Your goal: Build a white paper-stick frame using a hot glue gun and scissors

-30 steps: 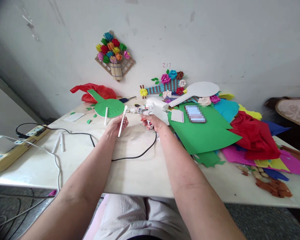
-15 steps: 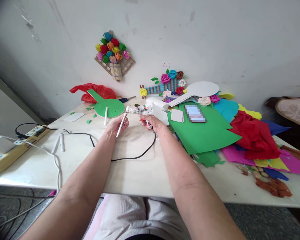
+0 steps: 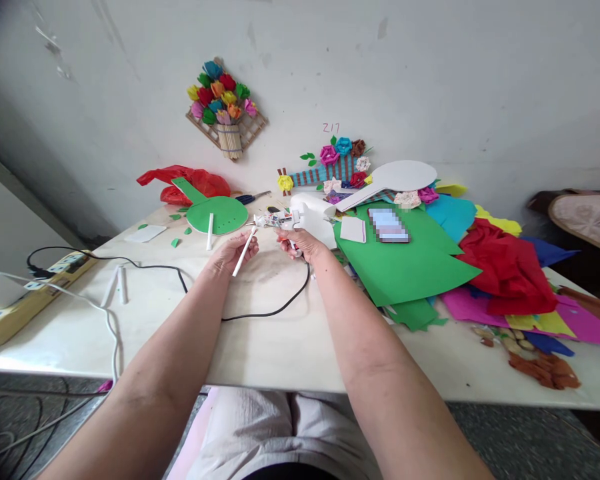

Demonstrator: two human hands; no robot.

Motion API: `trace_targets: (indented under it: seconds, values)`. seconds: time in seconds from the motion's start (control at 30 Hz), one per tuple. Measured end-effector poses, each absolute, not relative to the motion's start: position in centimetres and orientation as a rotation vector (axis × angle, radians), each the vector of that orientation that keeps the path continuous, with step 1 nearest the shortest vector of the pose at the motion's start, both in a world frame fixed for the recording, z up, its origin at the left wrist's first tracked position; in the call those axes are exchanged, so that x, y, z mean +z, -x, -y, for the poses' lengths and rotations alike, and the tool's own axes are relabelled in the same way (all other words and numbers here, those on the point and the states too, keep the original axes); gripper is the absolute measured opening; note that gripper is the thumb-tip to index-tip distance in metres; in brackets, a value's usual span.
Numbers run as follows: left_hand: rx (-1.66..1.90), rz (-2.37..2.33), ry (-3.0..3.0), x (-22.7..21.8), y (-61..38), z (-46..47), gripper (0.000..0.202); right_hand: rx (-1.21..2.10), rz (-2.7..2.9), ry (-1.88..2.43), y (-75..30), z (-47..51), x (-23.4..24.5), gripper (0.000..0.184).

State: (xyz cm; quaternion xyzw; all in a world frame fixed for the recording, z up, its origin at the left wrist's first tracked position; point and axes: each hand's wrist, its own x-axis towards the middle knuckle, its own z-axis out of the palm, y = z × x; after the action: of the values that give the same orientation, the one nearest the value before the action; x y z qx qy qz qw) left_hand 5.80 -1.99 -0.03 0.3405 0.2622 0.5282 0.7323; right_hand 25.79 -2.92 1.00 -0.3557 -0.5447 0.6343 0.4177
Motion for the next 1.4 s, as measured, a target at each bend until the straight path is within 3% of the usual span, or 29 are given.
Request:
trace_targets:
  seconds: [0.37,0.6,0.83,1.4]
  values:
    - [1.215,-0.643,-0.955,-0.2,-5.8,1.8,0.008,1.396,1.401,0.982,-25.2,2.8,1.0,0.037]
    - [1.19,-0.692,-1.066,-0.6,-6.1,1.5,0.016,1.31,1.32,0.922,-25.0,2.5,1.2,0.035]
    - [1.255,-0.702,-1.057,-0.8,-6.0,1.3,0.024,1.395,1.296,0.871,-25.7,2.7,1.5,0.032]
    - [1.348,-0.671,-0.875,-0.4,-5.8,1.3,0.015,1.488,1.343,0.931,-26.3,2.7,1.3,0.031]
